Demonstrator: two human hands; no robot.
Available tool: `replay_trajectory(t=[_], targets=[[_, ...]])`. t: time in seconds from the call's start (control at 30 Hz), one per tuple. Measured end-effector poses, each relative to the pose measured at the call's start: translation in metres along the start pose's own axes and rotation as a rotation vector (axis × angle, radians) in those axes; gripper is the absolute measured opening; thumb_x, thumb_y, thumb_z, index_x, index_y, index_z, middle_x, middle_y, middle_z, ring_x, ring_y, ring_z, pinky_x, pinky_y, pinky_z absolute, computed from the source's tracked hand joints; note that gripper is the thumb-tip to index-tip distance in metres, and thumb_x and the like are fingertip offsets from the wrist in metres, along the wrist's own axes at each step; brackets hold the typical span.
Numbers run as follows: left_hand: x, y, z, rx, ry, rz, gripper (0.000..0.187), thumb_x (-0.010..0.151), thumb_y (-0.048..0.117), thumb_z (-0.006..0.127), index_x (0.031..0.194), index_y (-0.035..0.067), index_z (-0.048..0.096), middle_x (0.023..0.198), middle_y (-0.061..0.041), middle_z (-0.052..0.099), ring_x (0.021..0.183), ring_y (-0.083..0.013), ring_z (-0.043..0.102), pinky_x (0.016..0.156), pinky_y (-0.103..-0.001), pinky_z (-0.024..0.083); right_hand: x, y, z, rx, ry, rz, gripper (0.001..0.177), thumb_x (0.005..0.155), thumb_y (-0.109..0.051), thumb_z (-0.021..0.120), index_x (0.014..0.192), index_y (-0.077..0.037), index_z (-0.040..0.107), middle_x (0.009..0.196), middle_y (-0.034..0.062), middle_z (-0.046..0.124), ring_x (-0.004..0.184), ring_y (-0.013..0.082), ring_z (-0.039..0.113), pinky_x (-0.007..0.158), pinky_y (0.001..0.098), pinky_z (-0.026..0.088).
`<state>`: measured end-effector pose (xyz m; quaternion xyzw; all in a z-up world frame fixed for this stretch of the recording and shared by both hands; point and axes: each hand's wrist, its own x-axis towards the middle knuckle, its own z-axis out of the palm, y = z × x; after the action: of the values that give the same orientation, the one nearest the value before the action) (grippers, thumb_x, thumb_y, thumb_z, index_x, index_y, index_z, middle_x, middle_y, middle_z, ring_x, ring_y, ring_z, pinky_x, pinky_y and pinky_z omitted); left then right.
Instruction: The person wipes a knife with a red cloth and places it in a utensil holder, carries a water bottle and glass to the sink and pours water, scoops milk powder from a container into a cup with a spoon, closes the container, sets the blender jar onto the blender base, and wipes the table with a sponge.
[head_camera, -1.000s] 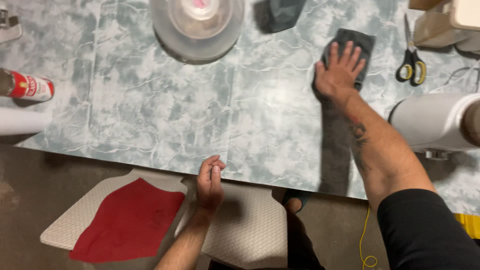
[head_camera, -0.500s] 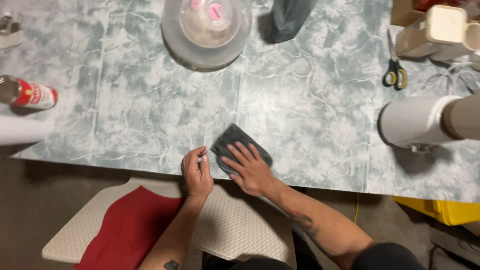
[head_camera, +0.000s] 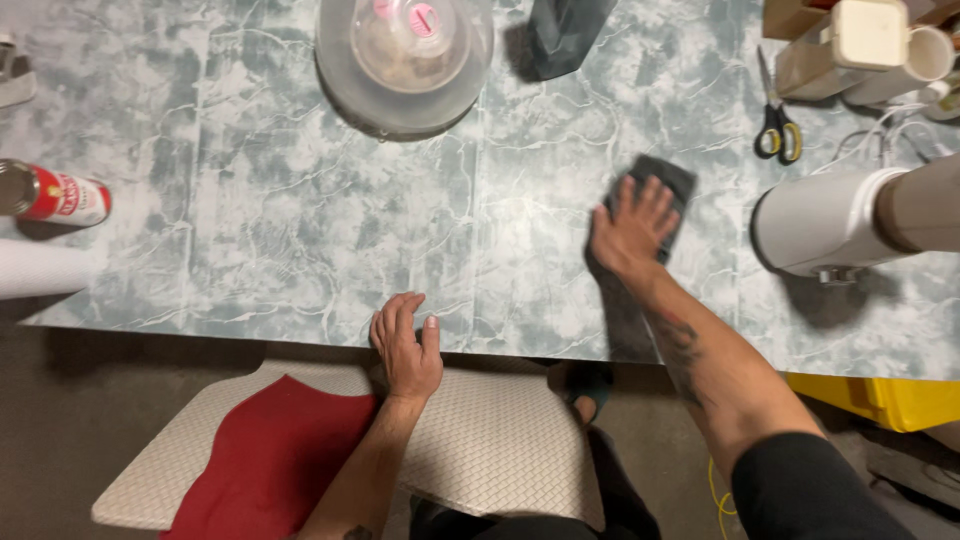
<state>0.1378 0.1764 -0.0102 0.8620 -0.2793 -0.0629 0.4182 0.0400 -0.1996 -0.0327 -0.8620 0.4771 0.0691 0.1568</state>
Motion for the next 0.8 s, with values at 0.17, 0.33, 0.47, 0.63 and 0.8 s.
replay_trajectory(t=[0.17,0.33,0.47,0.63,0.8], targets=[[-0.024,-0.001,-0.025,-0.005,0.037,-0.006,0.042,0.104,0.030,0.048,0.134,0.002,0.058,0.143,-0.014,0.053,0.140,-0.0329,0.043,0.122,-0.052,0.022,-0.038,-0.139,0.039,0.005,0.117,-0.477,0.075,0.102,-0.046,0.049,0.163,-0.009,0.028,0.170,0.0284,0.007,0.157,0.0489,0.000,0.122,0.0652,-0.006],[-0.034,0.018,-0.031,0.016,0.058,0.052,0.045,0.105,0.033,0.046,0.135,0.002,0.058,0.145,-0.015,0.051,0.141,-0.0337,0.042,0.122,-0.052,0.023,-0.153,-0.201,0.052,-0.069,-0.225,-0.876,0.067,0.098,-0.047,0.043,0.157,-0.019,0.027,0.167,0.0156,0.008,0.153,0.0358,-0.001,0.121,0.0569,-0.005],[-0.028,0.041,-0.012,0.025,-0.011,0.083,0.046,0.104,0.035,0.047,0.136,0.003,0.058,0.146,-0.017,0.050,0.141,-0.0351,0.040,0.120,-0.052,0.022,-0.202,-0.129,0.041,-0.049,-0.241,-1.021,0.058,0.103,-0.045,0.049,0.156,-0.021,0.038,0.172,0.0107,0.020,0.161,0.0317,0.010,0.130,0.0552,0.006],[-0.030,0.086,0.045,-0.043,-0.125,0.104,0.044,0.103,0.034,0.047,0.134,0.003,0.057,0.143,-0.015,0.052,0.139,-0.0337,0.042,0.120,-0.051,0.025,-0.193,0.008,0.019,0.053,-0.068,-0.903,0.065,0.095,-0.038,0.057,0.156,-0.024,0.042,0.168,0.0116,0.026,0.156,0.0326,0.019,0.125,0.0562,0.011],[-0.043,0.144,0.114,-0.061,-0.282,0.185,0.043,0.101,0.031,0.049,0.133,0.004,0.057,0.139,-0.015,0.053,0.136,-0.0329,0.045,0.119,-0.050,0.027,-0.164,0.170,-0.019,-0.023,0.082,-0.614,0.061,0.097,-0.039,0.056,0.155,-0.023,0.043,0.166,0.0114,0.028,0.154,0.0343,0.021,0.123,0.0559,0.013]])
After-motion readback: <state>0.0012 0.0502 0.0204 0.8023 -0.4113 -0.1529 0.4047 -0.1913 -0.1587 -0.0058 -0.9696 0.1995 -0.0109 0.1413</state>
